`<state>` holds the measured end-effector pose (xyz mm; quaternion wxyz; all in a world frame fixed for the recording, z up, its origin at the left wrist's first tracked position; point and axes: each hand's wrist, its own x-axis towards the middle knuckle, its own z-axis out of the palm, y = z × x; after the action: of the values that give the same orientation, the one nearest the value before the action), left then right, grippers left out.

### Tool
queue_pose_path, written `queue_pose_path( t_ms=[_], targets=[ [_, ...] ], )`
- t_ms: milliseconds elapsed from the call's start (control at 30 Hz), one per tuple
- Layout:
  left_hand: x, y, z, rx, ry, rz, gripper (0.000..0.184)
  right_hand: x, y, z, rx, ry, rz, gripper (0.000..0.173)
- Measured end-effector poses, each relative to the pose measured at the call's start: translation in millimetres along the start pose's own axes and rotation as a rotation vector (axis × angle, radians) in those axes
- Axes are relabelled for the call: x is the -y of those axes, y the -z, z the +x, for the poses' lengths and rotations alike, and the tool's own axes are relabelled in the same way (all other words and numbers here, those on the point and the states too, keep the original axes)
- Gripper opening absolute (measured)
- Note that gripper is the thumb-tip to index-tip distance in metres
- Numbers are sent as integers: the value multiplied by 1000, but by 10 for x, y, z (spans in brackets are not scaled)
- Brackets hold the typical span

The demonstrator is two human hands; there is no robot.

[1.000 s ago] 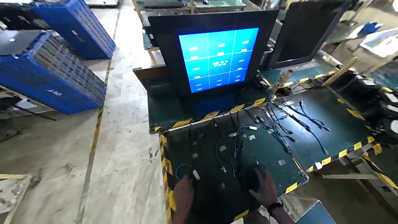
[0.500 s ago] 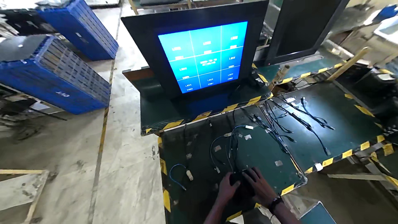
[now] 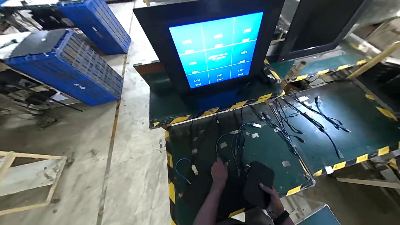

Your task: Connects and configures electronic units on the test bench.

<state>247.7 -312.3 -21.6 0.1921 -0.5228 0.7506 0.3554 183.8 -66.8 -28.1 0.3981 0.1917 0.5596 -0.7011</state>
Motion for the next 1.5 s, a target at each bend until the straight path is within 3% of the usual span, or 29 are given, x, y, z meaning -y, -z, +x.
queue_pose_path(
  t_ms=[167,267,367,500,800,1233,1500],
  targets=[
    [5,80,186,87,107,-43,58,56,-116,-108,85,-16,110,49],
    [188,66,152,243,132,-471,54,-2,-118,-113,130,-33,133,56],
    [313,190,-48,560,109,-945,41,-44,-129,-136,126,-48,114,62],
    [407,284,-249,746,-38,-1081,33,-87,-165,-140,121,-42,89,63],
    [357,294,-429,745,-91,-1160,27,-96,-220,-146,125,-6,72,63],
    [128,237,-685,339,-150,-1095,21,-121,-360,-264,-57,137,-9,49],
    [110,92,-743,304,-161,-1218,18,-79,-381,-308,-65,219,64,48]
  ],
)
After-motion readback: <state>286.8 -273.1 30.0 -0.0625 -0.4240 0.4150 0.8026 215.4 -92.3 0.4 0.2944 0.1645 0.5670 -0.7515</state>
